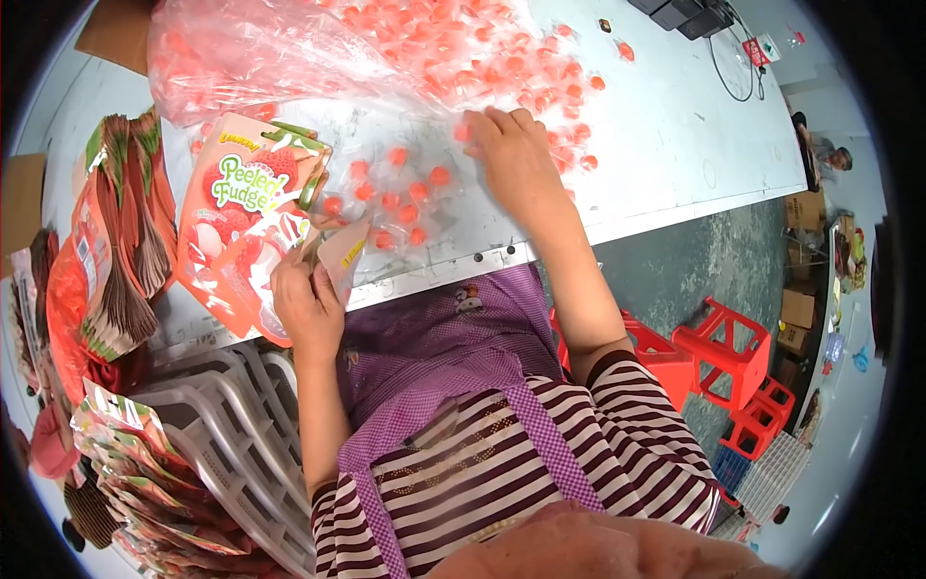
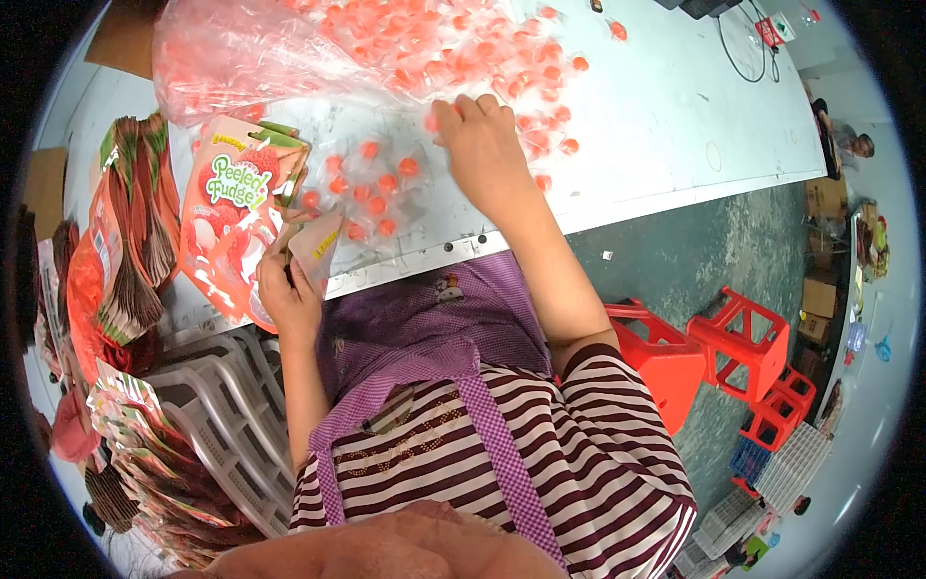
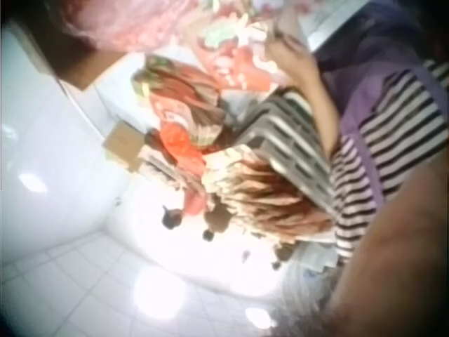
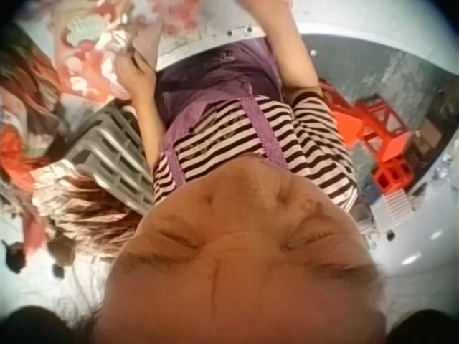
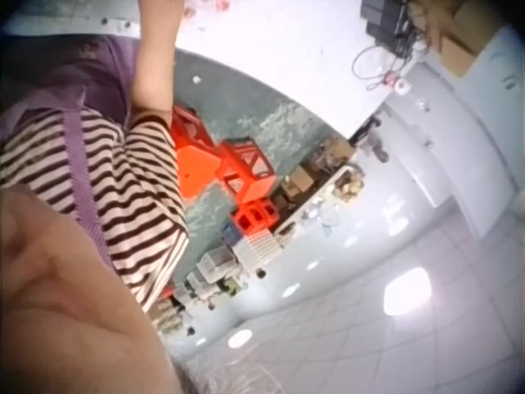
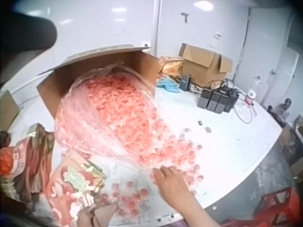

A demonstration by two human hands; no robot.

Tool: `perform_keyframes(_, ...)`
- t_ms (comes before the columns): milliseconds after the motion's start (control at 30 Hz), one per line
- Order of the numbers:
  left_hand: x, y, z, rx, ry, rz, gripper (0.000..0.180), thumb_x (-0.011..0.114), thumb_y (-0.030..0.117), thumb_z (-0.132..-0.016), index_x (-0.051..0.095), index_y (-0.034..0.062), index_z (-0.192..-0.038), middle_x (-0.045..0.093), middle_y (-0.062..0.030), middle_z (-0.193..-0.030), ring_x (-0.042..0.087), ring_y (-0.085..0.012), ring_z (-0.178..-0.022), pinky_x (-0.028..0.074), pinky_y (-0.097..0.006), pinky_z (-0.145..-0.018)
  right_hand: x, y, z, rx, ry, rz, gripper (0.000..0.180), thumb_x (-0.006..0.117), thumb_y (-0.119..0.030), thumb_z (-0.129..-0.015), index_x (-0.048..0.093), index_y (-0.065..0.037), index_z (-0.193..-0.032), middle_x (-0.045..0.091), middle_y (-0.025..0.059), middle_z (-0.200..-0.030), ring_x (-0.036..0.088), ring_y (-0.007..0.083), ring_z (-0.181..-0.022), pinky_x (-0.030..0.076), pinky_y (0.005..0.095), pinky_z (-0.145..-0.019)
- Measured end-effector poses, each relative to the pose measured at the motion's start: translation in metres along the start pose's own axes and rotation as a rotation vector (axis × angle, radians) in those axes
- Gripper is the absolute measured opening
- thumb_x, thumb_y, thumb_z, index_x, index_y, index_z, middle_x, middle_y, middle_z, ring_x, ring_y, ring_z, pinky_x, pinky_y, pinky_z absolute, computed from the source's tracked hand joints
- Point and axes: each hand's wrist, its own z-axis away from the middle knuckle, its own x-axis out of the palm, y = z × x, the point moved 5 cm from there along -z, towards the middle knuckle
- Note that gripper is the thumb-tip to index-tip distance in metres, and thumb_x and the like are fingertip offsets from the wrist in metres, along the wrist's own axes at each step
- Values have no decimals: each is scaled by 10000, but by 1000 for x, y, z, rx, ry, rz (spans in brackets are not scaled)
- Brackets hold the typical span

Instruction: Manually picking up individual small candies and placing them into plastic packaging bags before stacking them on a tray.

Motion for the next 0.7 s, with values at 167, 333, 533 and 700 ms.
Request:
perform_keyframes(167, 0, 1, -1, 16, 13, 7, 103, 554, 17, -802, 465, -11, -844, 568, -215, -1009, 516, -384, -890, 415, -437, -779, 13, -27, 12, -83, -104, -36, 388, 515, -3, -721, 544, -17, -1107, 553, 181, -1113, 513, 336, -950, 430, 379, -822)
perform_keyframes(333, 0, 1, -2, 48, 21, -2, 107, 554, 15, -801, 463, -12, -849, 567, -221, -1005, 516, -386, -886, 416, -437, -775, -4, -50, 21, -81, -14, -455, 367, 567, -52, -777, 529, 2, -1138, 558, 175, -1088, 529, 332, -933, 451, 387, -815)
perform_keyframes(533, 0, -1, 1, 22, 19, 10, 100, 548, 23, -809, 467, -12, -856, 568, -226, -1012, 516, -391, -897, 413, -442, -781, -41, 10, 47, 167, 134, -89, 433, 685, -107, -735, 535, 6, -1125, 564, 169, -1038, 549, 335, -891, 467, 378, -754)
perform_keyframes(700, 0, -3, 1, -1, 1, 8, 97, 540, 40, -817, 471, -11, -862, 567, -226, -1020, 515, -390, -913, 412, -441, -797, -22, 7, 47, 121, 69, 161, 436, 668, -147, -736, 522, 4, -1118, 550, 151, -1037, 534, 316, -909, 470, 374, -753)
